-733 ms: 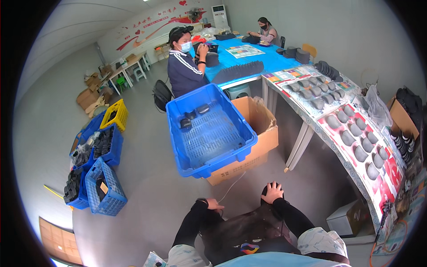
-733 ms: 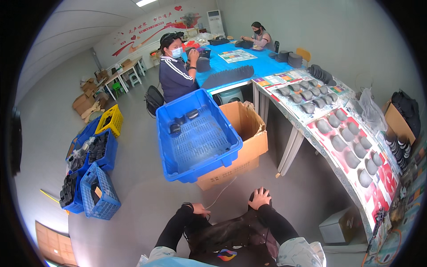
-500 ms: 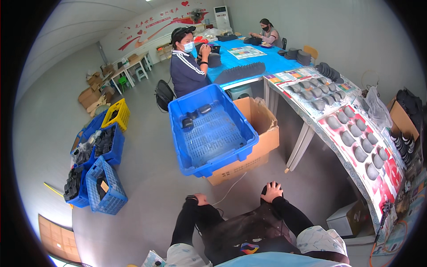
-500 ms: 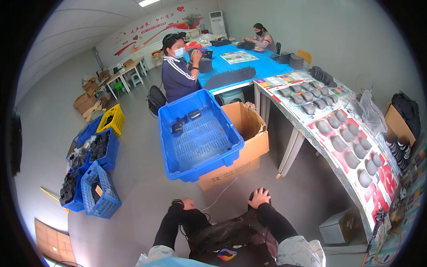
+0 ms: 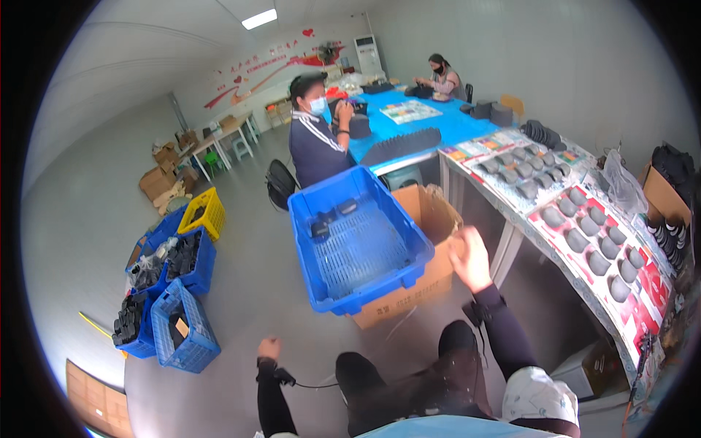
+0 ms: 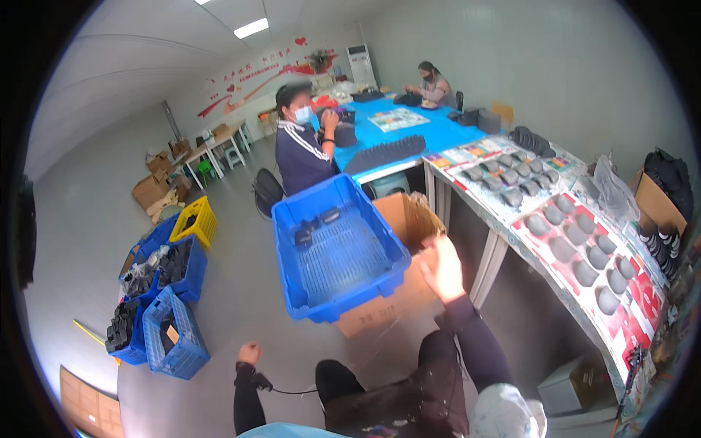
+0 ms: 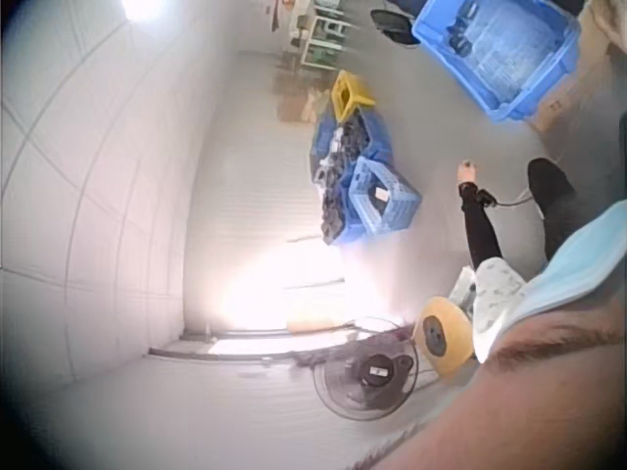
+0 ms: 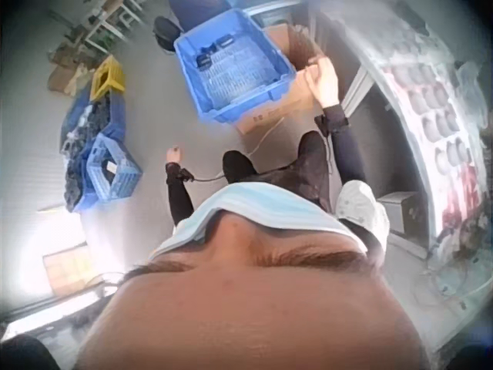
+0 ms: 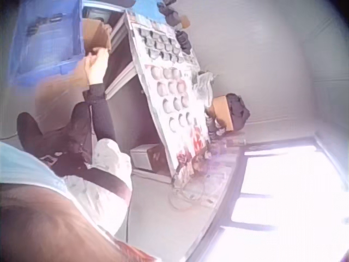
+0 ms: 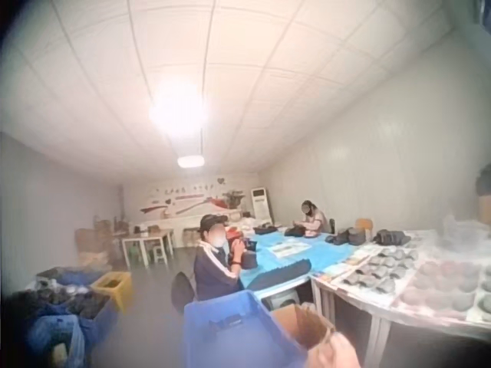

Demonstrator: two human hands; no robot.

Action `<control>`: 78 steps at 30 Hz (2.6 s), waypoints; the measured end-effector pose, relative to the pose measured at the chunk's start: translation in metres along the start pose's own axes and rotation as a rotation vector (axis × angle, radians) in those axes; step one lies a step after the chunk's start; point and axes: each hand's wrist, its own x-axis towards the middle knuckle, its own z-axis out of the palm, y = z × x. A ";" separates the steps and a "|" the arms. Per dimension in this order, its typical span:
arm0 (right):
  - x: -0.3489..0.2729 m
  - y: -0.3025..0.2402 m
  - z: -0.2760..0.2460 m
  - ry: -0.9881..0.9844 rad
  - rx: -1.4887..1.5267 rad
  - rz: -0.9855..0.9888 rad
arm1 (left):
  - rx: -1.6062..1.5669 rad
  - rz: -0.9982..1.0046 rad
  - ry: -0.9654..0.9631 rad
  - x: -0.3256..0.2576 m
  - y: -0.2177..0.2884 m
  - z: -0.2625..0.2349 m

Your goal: Using an airbrush or spray gun to apply a substance to shoe components arranged on a table.

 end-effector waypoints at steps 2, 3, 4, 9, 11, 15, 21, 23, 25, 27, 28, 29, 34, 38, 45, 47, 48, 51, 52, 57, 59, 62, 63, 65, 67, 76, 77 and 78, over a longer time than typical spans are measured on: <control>0.030 -0.049 0.000 -0.120 0.161 -0.120 | -0.811 -0.127 -0.372 -0.004 0.053 0.019; 0.039 -0.070 0.002 -0.135 0.190 -0.161 | -0.861 -0.075 -0.521 -0.009 0.079 0.029; 0.042 -0.089 0.002 -0.163 0.236 -0.175 | -0.908 -0.056 -0.646 -0.016 0.106 0.039; 0.033 -0.148 0.001 -0.185 0.288 -0.137 | -0.821 0.138 -1.114 -0.065 0.199 0.105; 0.040 -0.156 0.001 -0.025 0.146 -0.357 | -0.353 0.614 -1.485 -0.093 0.212 0.140; 0.056 -0.159 -0.005 0.003 0.097 -0.306 | 0.335 0.848 -1.527 -0.131 0.192 0.168; 0.039 -0.159 -0.025 -0.184 0.618 0.132 | 0.478 0.688 -1.443 -0.144 0.171 0.184; 0.046 -0.160 -0.028 -0.494 1.065 0.530 | 0.528 0.699 -1.392 -0.144 0.176 0.184; 0.057 -0.163 -0.029 -0.767 1.204 0.629 | 0.598 0.698 -1.317 -0.144 0.183 0.180; 0.065 -0.165 -0.030 -0.834 1.182 0.570 | 0.695 0.667 -1.218 -0.142 0.189 0.175; 0.066 -0.165 -0.030 -0.832 1.185 0.580 | 0.757 0.644 -1.153 -0.138 0.191 0.172; 0.066 -0.164 -0.029 -0.874 1.124 0.532 | 0.833 0.609 -1.055 -0.132 0.192 0.169; 0.044 -0.142 -0.011 -0.939 0.927 0.424 | 0.881 0.297 -0.431 -0.073 0.150 0.131; 0.020 -0.102 -0.004 -0.924 0.515 0.533 | 0.656 -0.096 -0.323 -0.043 0.061 0.064; -0.021 -0.067 -0.022 -0.863 -0.183 0.232 | -0.248 -0.221 -0.280 -0.128 -0.002 -0.057; -0.018 -0.075 -0.023 -0.867 -0.074 0.181 | -1.090 -0.165 -0.178 -0.163 0.033 -0.084; -0.013 -0.081 -0.023 -0.892 -0.042 0.192 | -1.082 -0.201 -0.174 -0.176 0.058 -0.098; -0.003 -0.106 -0.037 -0.808 0.503 0.159 | -1.502 0.121 0.143 -0.191 0.140 -0.155; 0.000 -0.116 -0.041 -0.843 0.444 0.189 | -1.542 0.369 0.254 -0.195 0.167 -0.172; -0.030 -0.201 -0.023 -0.872 0.782 0.005 | -1.436 0.809 0.881 -0.218 0.291 -0.218; -0.053 -0.238 -0.008 -0.969 0.888 -0.082 | -1.383 0.949 1.024 -0.217 0.329 -0.225; -0.078 -0.269 0.013 -1.041 0.993 -0.036 | -0.975 1.138 1.235 -0.211 0.360 -0.232; -0.080 -0.271 0.020 -0.888 0.970 -0.102 | -0.983 1.178 1.209 -0.210 0.363 -0.233; -0.082 -0.270 0.029 -0.961 0.976 -0.114 | -0.938 1.207 1.214 -0.207 0.361 -0.238; -0.082 -0.272 0.037 -1.045 0.993 -0.101 | -1.412 1.430 0.779 -0.205 0.351 -0.244; -0.090 -0.289 0.056 -0.943 1.083 -0.228 | -2.002 1.293 0.360 -0.219 0.328 -0.247; -0.092 -0.290 0.053 -0.943 0.982 -0.276 | -1.489 1.273 0.677 -0.217 0.330 -0.244; -0.094 -0.290 0.049 -0.940 0.880 -0.318 | -0.952 1.184 0.917 -0.215 0.331 -0.240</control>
